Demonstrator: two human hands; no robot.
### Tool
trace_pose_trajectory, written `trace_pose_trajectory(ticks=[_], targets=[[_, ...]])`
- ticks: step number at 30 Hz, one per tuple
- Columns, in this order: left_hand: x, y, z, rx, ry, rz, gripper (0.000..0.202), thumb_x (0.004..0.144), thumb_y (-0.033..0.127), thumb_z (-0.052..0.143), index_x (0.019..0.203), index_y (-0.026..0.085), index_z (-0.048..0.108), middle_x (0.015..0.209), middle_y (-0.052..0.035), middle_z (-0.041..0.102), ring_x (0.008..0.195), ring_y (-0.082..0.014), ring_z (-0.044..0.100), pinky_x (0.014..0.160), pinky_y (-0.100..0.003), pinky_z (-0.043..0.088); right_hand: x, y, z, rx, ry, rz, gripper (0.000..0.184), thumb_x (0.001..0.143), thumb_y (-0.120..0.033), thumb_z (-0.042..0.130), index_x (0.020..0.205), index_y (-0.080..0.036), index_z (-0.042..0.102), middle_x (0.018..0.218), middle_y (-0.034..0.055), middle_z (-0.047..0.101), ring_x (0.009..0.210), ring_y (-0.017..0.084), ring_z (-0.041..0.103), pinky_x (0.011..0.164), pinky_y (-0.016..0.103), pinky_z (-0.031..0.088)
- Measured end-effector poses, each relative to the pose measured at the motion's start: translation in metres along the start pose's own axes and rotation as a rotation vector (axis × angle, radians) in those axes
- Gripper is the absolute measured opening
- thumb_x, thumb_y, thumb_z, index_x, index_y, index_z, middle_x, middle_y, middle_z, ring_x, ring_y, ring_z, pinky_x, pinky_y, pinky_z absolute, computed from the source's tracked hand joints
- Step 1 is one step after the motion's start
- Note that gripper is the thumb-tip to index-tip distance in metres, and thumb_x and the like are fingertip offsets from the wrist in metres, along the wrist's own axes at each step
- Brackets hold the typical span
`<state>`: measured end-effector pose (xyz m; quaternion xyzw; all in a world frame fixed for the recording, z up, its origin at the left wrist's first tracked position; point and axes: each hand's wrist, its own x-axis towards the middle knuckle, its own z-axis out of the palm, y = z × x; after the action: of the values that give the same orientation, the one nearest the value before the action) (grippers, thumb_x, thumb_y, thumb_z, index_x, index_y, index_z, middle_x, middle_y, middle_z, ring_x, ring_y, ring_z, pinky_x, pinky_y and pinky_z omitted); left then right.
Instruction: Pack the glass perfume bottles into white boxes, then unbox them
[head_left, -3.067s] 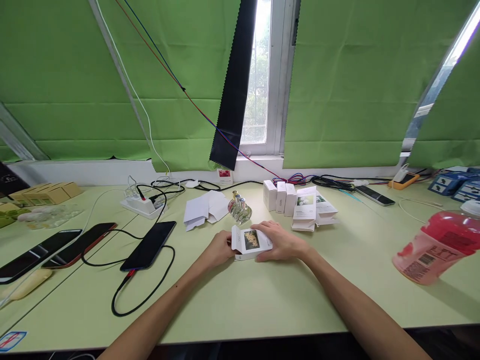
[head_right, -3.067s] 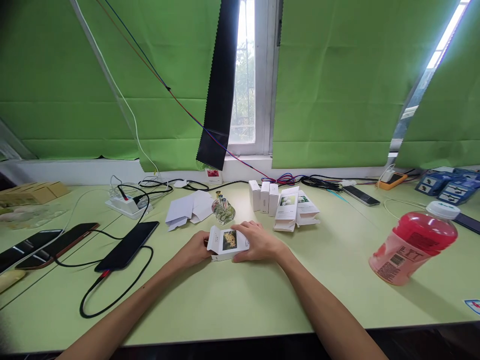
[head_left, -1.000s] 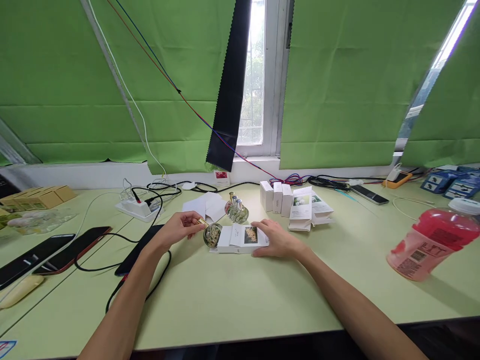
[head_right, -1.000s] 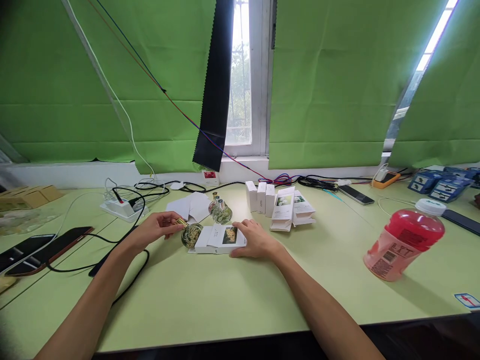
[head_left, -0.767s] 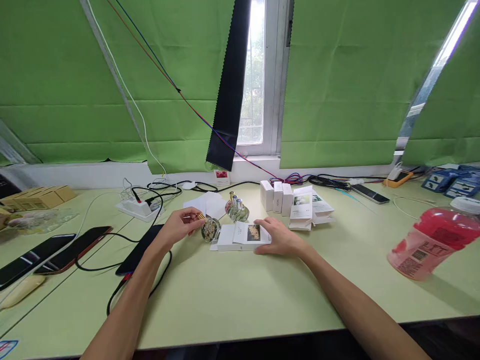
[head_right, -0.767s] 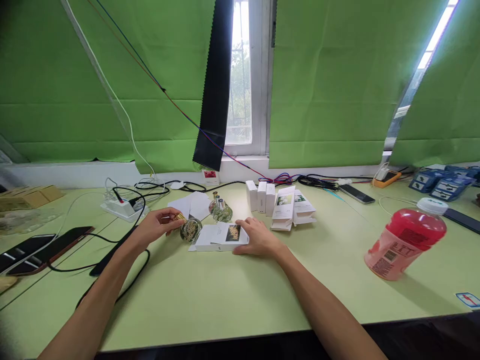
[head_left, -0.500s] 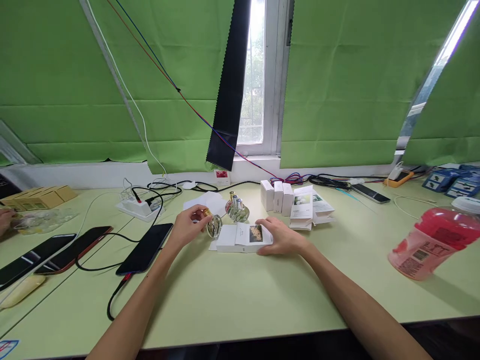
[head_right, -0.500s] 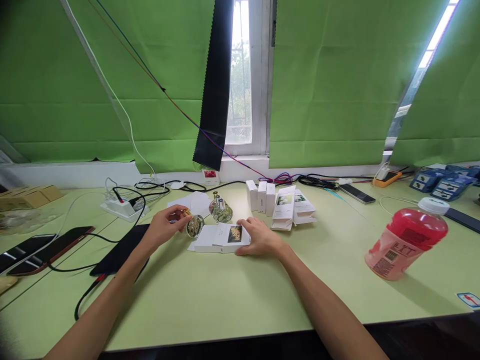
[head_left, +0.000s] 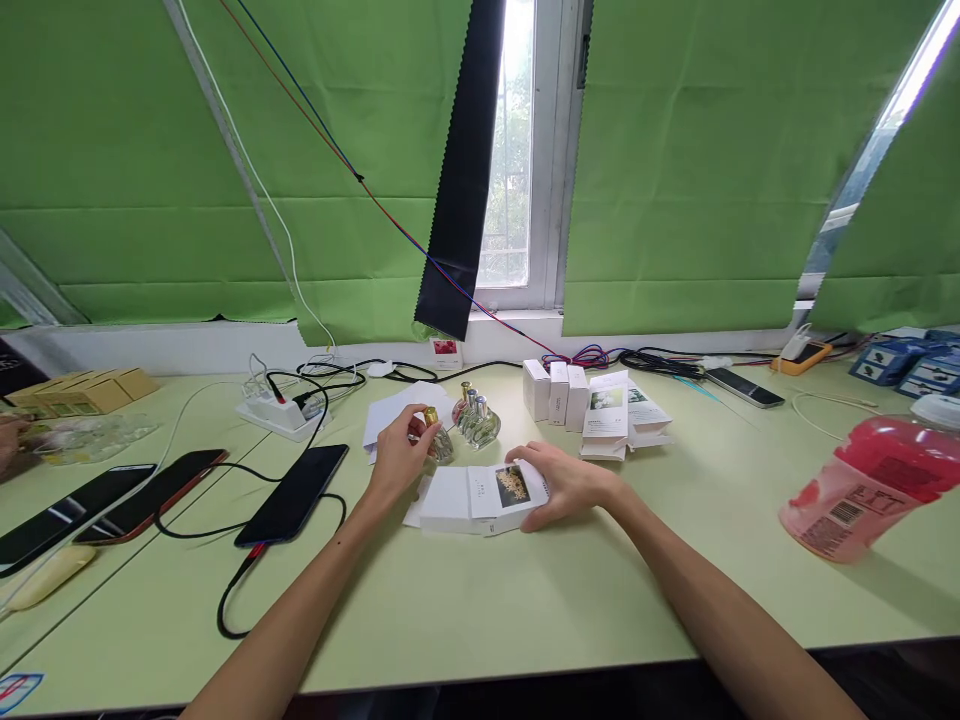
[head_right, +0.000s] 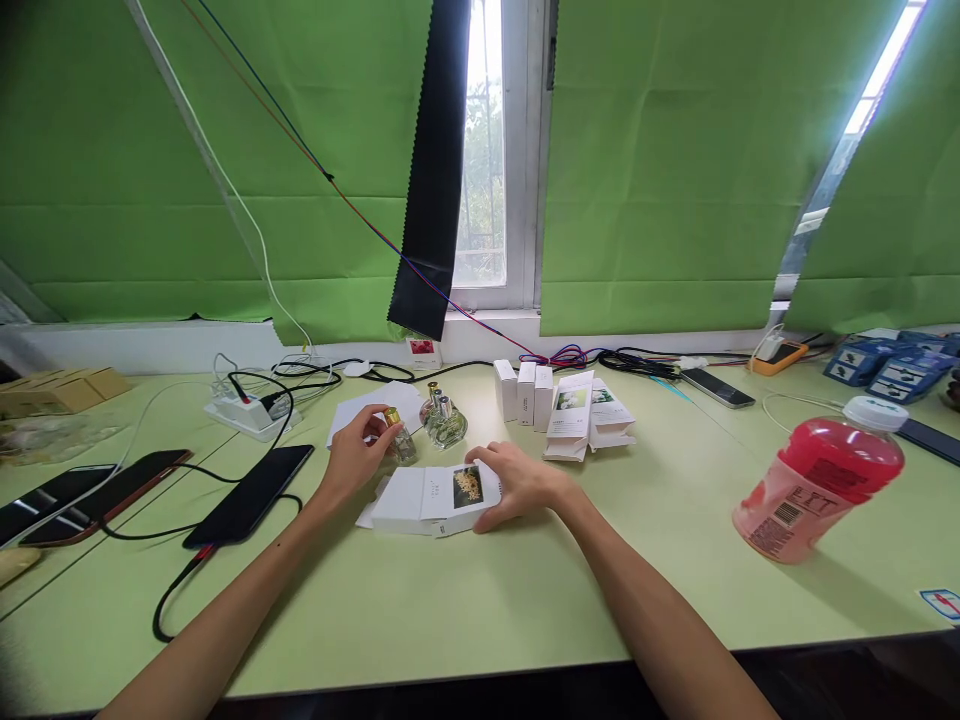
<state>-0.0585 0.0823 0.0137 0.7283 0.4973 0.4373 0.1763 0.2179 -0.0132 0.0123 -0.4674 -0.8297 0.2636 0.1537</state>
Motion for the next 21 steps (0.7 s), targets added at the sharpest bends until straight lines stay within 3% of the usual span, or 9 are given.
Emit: trace_pose_trajectory(ticks=[4,8,13,15,18,21], targets=[[-0.003,-0.002,0.002,-0.059,-0.113,-0.034,0.052,0.08,0.053,0.063,0.12,0.023,0.047,0.079,0.0021,0.061,0.067,-0.0185,0.066,0.058,-0.029,0.054,0.001,-0.005,0.001,0.013,-0.007,-0.009,0.087,0.064,-0.047,0.089,0.138,-0.024,0.049,0.127,0.0097,0.055,0.125,0.032,0.049,0.104,0.044,0.044],[-0.01,-0.001,-0.005,0.017,-0.216,-0.056,0.044,0.083,0.056,0.062,0.107,0.023,0.044,0.083,0.001,0.062,0.068,-0.0173,0.063,0.062,-0.029,0.05,0.0,-0.003,0.003,0.038,0.008,0.039,0.091,0.062,-0.049,0.089,0.139,-0.026,0.047,0.128,0.0095,0.054,0.125,0.032,0.05,0.102,0.046,0.046],[-0.018,0.01,-0.02,0.166,-0.703,0.05,0.036,0.08,0.055,0.065,0.093,0.022,0.06,0.088,-0.0023,0.066,0.081,-0.0204,0.06,0.068,-0.029,0.044,0.001,0.0,0.002,0.042,0.037,0.054,0.096,0.057,-0.051,0.092,0.137,-0.024,0.046,0.128,0.0097,0.055,0.126,0.033,0.05,0.103,0.046,0.046],[-0.02,0.014,-0.025,0.205,-0.817,0.058,0.036,0.082,0.055,0.063,0.095,0.022,0.064,0.087,-0.0018,0.065,0.079,-0.0197,0.057,0.066,-0.028,0.04,0.001,0.0,0.0,0.033,0.033,0.064,0.099,0.055,-0.051,0.093,0.137,-0.024,0.046,0.13,0.0099,0.056,0.126,0.033,0.05,0.103,0.045,0.045],[-0.022,0.018,-0.03,0.258,-0.893,0.047,0.037,0.082,0.055,0.062,0.095,0.021,0.066,0.082,-0.0009,0.061,0.074,-0.0184,0.053,0.063,-0.028,0.036,0.0,-0.001,-0.003,-0.013,0.009,0.094,0.102,0.052,-0.054,0.093,0.138,-0.023,0.047,0.131,0.0113,0.057,0.125,0.034,0.052,0.101,0.043,0.046],[-0.028,0.017,-0.032,0.289,-0.889,0.027,0.035,0.081,0.055,0.061,0.082,0.02,0.063,0.077,-0.0011,0.058,0.07,-0.0181,0.05,0.06,-0.028,0.033,-0.002,-0.001,-0.006,-0.073,-0.008,0.14,0.109,0.05,-0.059,0.093,0.14,-0.021,0.045,0.129,0.0132,0.06,0.122,0.036,0.056,0.097,0.044,0.048]])
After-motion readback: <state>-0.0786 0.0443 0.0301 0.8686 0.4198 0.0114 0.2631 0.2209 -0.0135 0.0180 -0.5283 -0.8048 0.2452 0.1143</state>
